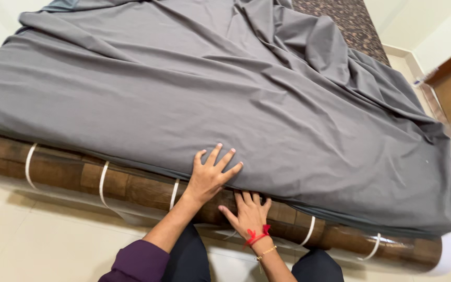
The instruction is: The person spreads and smooths a bedsheet over a mattress, tucking the edges under the mattress along one side of the bed.
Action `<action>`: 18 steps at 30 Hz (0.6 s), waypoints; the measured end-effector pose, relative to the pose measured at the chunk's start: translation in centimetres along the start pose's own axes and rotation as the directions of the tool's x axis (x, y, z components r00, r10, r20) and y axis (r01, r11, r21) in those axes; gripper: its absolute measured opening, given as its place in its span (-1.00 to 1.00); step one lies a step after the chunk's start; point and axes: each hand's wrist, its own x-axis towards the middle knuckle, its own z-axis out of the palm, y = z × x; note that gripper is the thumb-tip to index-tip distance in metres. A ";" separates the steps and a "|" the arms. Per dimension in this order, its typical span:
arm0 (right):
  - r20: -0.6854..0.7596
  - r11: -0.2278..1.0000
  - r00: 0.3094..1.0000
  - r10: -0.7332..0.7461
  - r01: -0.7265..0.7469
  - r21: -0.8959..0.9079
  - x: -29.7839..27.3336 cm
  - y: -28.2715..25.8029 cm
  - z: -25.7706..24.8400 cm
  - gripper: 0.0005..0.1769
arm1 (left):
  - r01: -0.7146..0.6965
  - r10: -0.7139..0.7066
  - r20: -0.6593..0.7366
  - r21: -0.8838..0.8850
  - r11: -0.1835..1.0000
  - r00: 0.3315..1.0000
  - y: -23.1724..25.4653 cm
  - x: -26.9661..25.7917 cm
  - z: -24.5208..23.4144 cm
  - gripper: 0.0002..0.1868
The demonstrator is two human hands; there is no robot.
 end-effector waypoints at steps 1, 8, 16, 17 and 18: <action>0.043 0.997 0.996 0.075 -0.074 -0.012 0.9 -0.9 0.0 -0.16 | -0.013 0.015 -0.073 0.038 0.999 0.997 -0.3 -0.3 0.5 -0.35; 0.059 0.983 0.993 0.105 -0.094 -0.156 1.1 -2.2 -0.9 -0.09 | -0.014 0.031 0.148 -0.115 0.993 0.988 -1.6 -0.9 -1.2 -0.20; -0.169 0.860 0.924 -0.344 0.382 0.337 -0.1 -5.8 2.2 -0.17 | 0.113 -0.132 0.255 0.088 0.990 0.958 -8.5 -3.8 -6.8 0.06; -0.191 0.853 0.905 -0.381 0.424 0.303 0.7 -6.5 2.4 -0.12 | 0.119 -0.140 0.250 0.098 0.988 0.958 -8.7 -3.8 -6.8 0.07; -0.165 0.877 0.913 -0.374 0.406 0.256 1.4 -6.9 2.3 -0.08 | 0.126 -0.149 0.244 0.108 0.986 0.958 -8.7 -3.7 -6.5 0.08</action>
